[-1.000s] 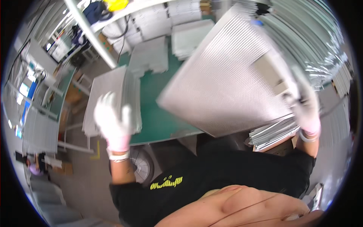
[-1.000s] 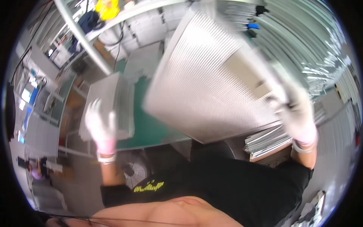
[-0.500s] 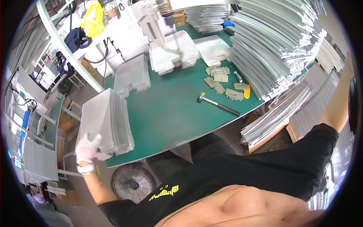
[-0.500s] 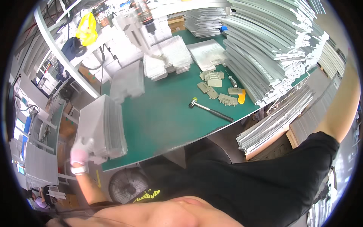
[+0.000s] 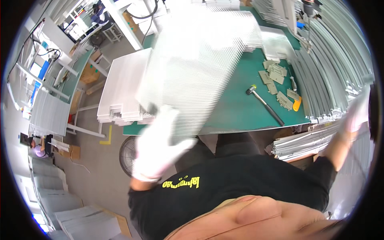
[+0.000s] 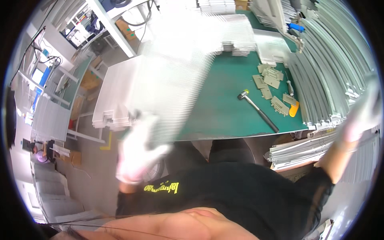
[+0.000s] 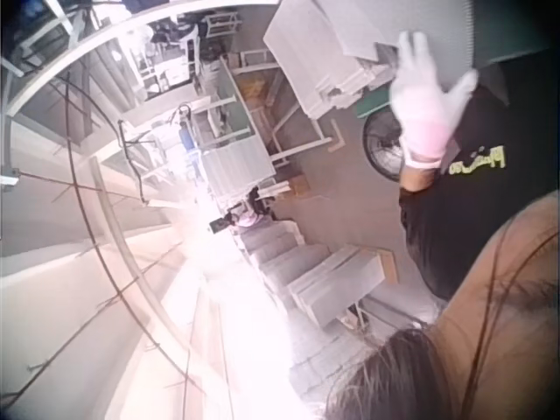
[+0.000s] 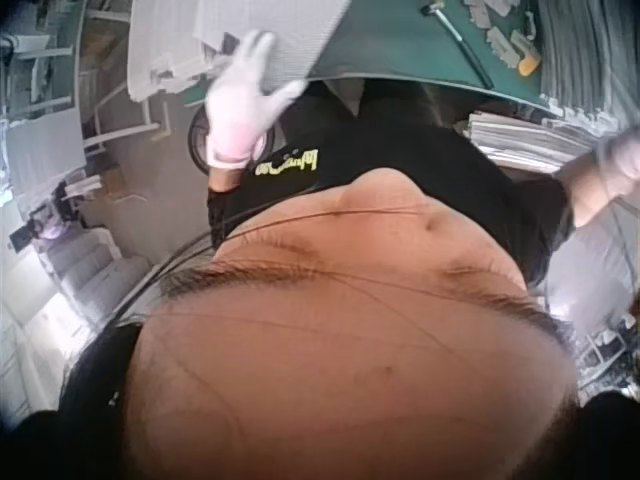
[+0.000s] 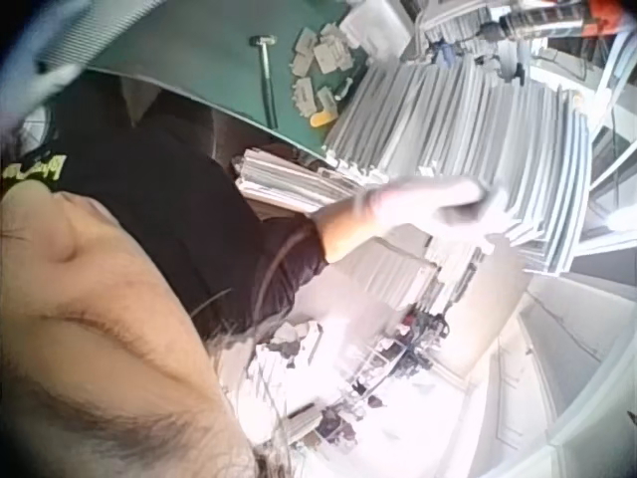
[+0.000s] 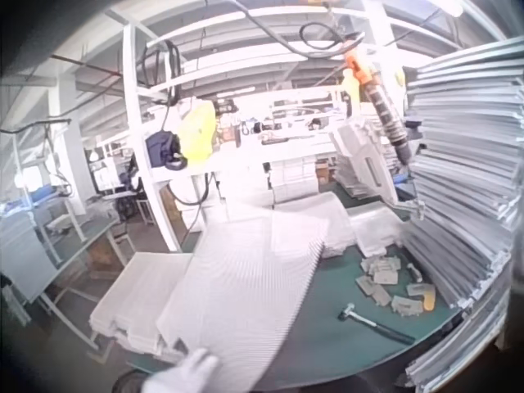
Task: The person assembles metal frames by placing a mesh sheet on a workbench, positioning a plastic insert, and inserting metal bars into the frame's edges. They use a handheld power tool to secure the components and then stack the finished unit. The process is repeated for multiple units.
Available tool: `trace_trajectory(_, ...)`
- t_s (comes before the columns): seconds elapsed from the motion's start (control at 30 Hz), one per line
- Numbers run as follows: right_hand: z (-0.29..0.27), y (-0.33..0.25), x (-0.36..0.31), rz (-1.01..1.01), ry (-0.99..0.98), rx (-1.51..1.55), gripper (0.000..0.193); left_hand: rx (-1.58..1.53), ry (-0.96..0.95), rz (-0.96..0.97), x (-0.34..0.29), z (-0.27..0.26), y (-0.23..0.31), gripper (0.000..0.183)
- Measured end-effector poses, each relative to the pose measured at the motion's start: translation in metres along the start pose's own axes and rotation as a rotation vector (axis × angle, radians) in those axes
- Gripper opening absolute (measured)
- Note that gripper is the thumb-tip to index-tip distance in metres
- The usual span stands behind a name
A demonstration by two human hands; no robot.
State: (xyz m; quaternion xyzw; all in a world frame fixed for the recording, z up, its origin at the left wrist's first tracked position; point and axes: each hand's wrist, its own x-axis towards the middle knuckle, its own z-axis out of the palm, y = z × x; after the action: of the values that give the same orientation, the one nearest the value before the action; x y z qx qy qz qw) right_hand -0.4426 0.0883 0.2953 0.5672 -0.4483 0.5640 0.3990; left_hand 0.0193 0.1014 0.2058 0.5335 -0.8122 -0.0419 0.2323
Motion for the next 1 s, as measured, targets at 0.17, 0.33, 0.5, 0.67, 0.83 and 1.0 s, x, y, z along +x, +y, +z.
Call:
trace_trajectory(0.17,0.141,-0.096,-0.203,0.162,-1.205,0.767,0.044,-0.111,-0.541,-0.098,0.000,0.164,0.001,0.078)
trace_trajectory(0.33,0.228,-0.117,-0.285,-0.262,-1.592,0.528,0.056,-0.252,-0.607,-0.119,0.035,0.161,-0.049,0.072)
trace_trajectory(0.5,0.357,-0.162,-0.244,-0.192,-1.548,0.645,0.057,0.234,-0.291,-0.015,0.047,0.187,-0.126,0.075)
trace_trajectory(0.67,0.530,-0.189,-0.243,0.638,-1.117,0.237,0.058,0.160,-0.320,-0.092,0.051,0.210,-0.125,0.080)
trace_trajectory(0.83,0.554,-0.223,-0.210,0.450,-1.510,-0.168,0.057,0.160,-0.283,-0.221,0.035,0.214,-0.118,0.080)
trace_trajectory(1.0,0.564,-0.208,-0.194,0.269,-1.135,0.131,0.046,0.166,-0.266,-0.246,0.032,0.215,-0.105,0.080)
